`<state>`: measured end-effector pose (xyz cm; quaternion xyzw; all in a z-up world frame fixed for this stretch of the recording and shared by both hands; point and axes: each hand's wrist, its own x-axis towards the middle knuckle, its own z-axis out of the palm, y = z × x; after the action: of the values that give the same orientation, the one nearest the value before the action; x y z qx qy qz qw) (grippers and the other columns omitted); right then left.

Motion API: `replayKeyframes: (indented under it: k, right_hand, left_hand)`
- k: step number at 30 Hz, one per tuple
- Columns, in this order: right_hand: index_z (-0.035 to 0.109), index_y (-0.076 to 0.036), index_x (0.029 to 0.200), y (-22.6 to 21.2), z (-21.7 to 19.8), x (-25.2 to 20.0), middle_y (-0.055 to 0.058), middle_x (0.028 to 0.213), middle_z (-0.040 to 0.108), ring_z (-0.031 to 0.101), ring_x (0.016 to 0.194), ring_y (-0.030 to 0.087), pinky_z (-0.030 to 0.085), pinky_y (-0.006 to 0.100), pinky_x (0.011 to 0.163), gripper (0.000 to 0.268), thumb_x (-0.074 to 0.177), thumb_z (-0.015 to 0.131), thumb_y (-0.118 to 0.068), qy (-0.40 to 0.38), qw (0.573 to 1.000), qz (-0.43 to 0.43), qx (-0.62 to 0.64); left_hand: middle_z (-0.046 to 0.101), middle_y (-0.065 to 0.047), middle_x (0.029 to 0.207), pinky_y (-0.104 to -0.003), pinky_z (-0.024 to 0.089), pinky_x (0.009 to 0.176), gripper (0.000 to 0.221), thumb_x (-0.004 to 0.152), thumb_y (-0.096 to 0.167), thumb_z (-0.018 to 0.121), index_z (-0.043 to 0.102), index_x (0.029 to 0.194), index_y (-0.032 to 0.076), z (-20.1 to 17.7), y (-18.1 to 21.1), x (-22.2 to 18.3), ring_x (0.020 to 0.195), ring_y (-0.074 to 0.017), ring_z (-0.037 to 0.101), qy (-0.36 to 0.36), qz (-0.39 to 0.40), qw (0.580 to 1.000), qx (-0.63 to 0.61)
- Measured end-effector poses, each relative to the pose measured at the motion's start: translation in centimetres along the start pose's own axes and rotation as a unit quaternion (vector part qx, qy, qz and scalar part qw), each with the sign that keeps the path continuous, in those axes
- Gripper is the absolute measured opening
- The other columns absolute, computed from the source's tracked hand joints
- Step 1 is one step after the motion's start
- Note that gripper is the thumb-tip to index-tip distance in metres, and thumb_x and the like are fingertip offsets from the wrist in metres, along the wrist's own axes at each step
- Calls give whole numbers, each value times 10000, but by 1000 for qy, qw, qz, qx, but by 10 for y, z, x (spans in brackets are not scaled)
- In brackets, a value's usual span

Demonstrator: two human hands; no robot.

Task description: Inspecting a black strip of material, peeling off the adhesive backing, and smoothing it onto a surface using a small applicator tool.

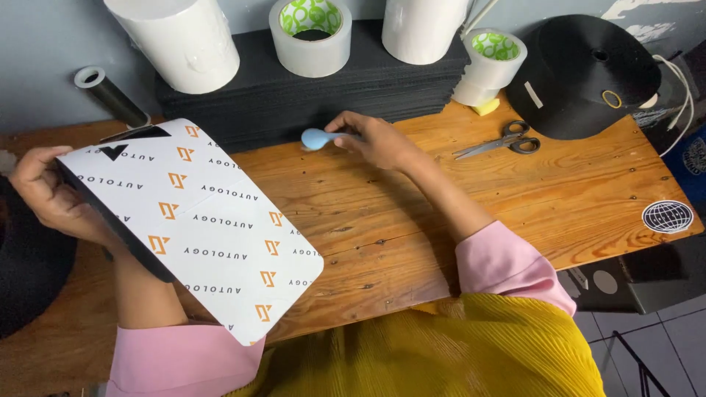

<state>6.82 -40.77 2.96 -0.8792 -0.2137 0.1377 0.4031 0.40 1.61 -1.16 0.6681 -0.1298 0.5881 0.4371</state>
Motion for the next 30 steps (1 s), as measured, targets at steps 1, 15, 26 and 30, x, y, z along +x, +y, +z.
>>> replayKeyframes:
  k: [1, 15, 26, 30]
  right_hand:
    - [649, -226, 1236, 7, 14, 6, -52, 1036, 708, 610, 895, 111, 429, 286, 833, 214, 1034, 587, -263, -3, 1000, 1, 1]
    - [637, -267, 1300, -1, 36, 6, -78, 1220, 724, 646, 1080, 151, 437, 303, 918, 291, 1018, 573, -300, -66, 997, 8, -33]
    - [667, -229, 1294, 10, -13, -18, -42, 779, 589, 531, 702, 103, 405, 269, 690, 278, 1035, 583, -287, -140, 990, -25, 22]
    - [640, -181, 1278, 22, 20, -1, -21, 861, 583, 528, 744, 104, 461, 259, 690, 239, 1062, 541, -205, -129, 991, 18, 38]
  left_hand:
    - [563, -245, 1054, -393, 440, 813, 284, 862, -247, 524, 582, 1122, -147, 0, 5, 0, 925, -335, 558, -1, -2, 1000, 2]
    - [623, -230, 937, -414, 517, 760, 220, 915, -170, 599, 625, 1104, -60, 7, 21, 9, 851, -332, 638, 64, -38, 997, 5]
    - [593, -203, 982, -402, 494, 799, 199, 932, -197, 563, 590, 1084, -72, 14, 33, 13, 882, -307, 586, 60, -9, 998, 36]
    - [558, -195, 1009, -406, 471, 783, 273, 884, -249, 575, 588, 1096, -79, 12, 27, 13, 875, -320, 577, 46, -2, 999, 12]
